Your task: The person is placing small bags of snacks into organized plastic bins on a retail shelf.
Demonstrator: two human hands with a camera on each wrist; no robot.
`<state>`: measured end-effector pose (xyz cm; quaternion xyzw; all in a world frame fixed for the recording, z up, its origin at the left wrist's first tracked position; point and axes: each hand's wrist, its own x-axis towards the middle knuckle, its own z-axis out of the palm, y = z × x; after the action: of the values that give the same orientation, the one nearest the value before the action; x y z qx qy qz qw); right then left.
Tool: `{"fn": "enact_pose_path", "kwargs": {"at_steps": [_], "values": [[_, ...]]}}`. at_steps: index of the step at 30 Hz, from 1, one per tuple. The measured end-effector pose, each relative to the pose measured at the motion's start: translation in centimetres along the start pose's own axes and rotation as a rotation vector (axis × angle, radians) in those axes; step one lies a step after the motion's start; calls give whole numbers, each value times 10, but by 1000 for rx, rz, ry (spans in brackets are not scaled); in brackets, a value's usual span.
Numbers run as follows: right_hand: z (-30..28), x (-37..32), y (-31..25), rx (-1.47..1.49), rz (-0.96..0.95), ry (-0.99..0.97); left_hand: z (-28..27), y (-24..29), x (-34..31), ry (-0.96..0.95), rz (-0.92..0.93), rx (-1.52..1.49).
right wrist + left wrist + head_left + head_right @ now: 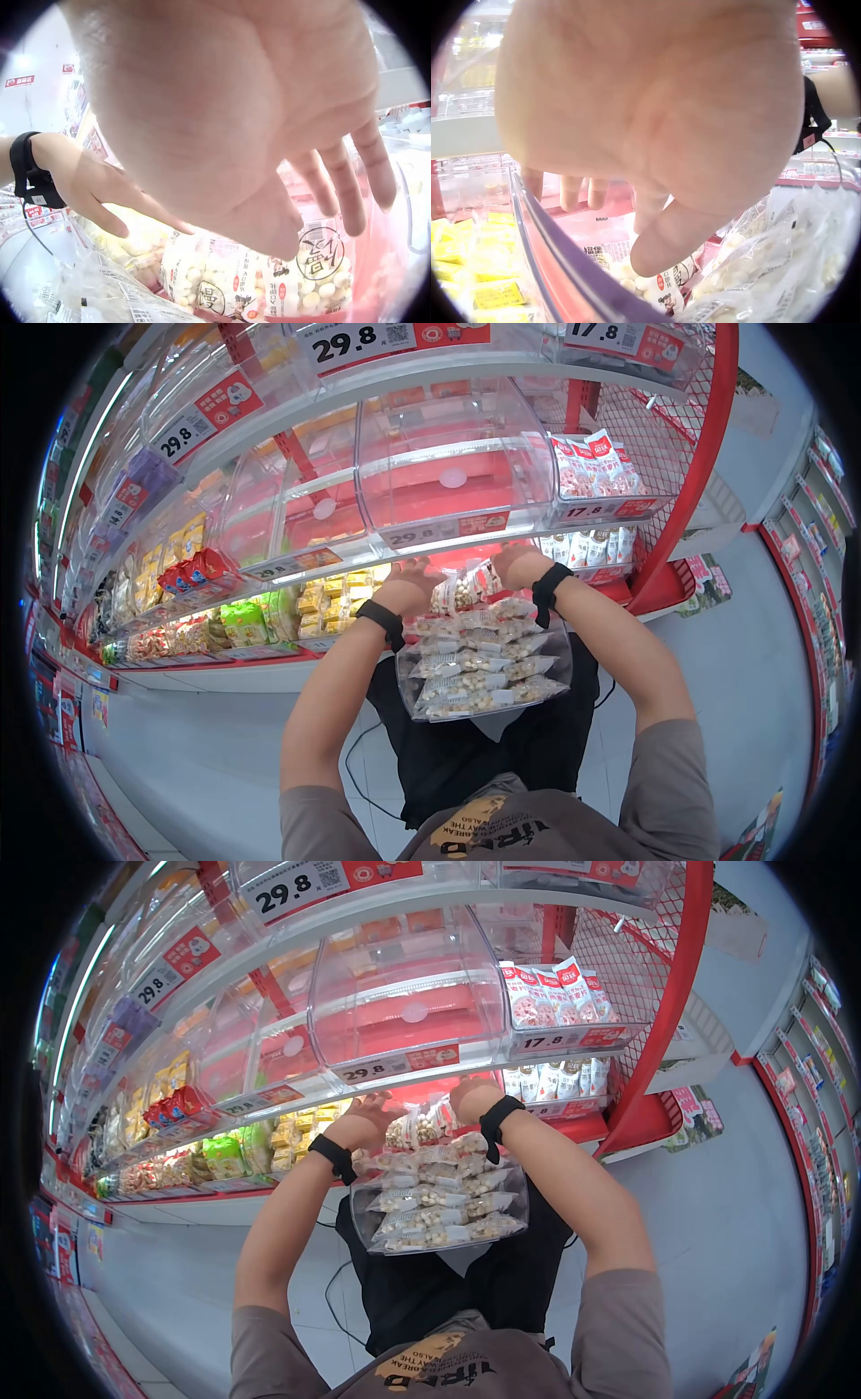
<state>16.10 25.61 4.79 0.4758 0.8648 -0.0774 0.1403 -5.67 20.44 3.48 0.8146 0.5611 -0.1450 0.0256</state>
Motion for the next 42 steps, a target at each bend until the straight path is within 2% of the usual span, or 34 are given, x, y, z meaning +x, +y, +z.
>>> {"fn": "enact_pose_path", "kwargs": {"at_steps": [3, 7, 10, 13, 19, 20, 23, 24, 27, 28, 30, 31, 33, 34, 36, 39, 40, 42], "values": [[7, -6, -6, -117, -54, 116, -2, -2, -4, 13, 80, 22], [20, -17, -5, -212, -114, 272, -7, -1, -7, -56, 86, 2], [16, -7, 0, -84, -122, 73, 2, -1, 1, -84, 28, 17], [13, 7, 7, -95, -185, -37, 7, -6, 4, -80, 7, 30], [13, -10, 14, -133, -332, 46, 12, -7, -7, 36, 54, 49], [12, -25, 15, -52, -369, 151, 15, -9, -10, 63, 74, 47], [-5, -59, 14, 43, -404, 271, 6, -2, -21, 91, 160, -44], [-10, -69, 13, 132, -347, 346, -1, 4, -29, 88, 192, -93], [-32, -95, 7, 466, -319, 382, -22, 27, -44, 176, 146, -397], [-37, -101, 7, 543, -376, 442, -38, 34, -49, 128, 122, -486], [-42, -111, 9, 701, -489, 563, -32, 35, -38, 260, 265, -707], [-40, -113, 9, 879, -475, 568, -30, 37, -34, 326, 340, -814], [-33, -115, 12, 1238, -433, 570, -38, 42, -36, 323, 238, -1074], [-24, -112, 20, 1171, -386, 533, -43, 45, -38, 314, 185, -1204], [-10, -108, 32, 1040, -292, 453, -41, 44, -37, 354, 104, -1095], [-18, -114, 28, 642, -185, 763, -36, 38, -34, 419, 80, -912], [-23, -114, 22, 665, -247, 795, -37, 40, -33, 419, 72, -892], [-31, -111, 3, 680, -340, 706, -38, 45, -32, 486, 84, -826]]}}
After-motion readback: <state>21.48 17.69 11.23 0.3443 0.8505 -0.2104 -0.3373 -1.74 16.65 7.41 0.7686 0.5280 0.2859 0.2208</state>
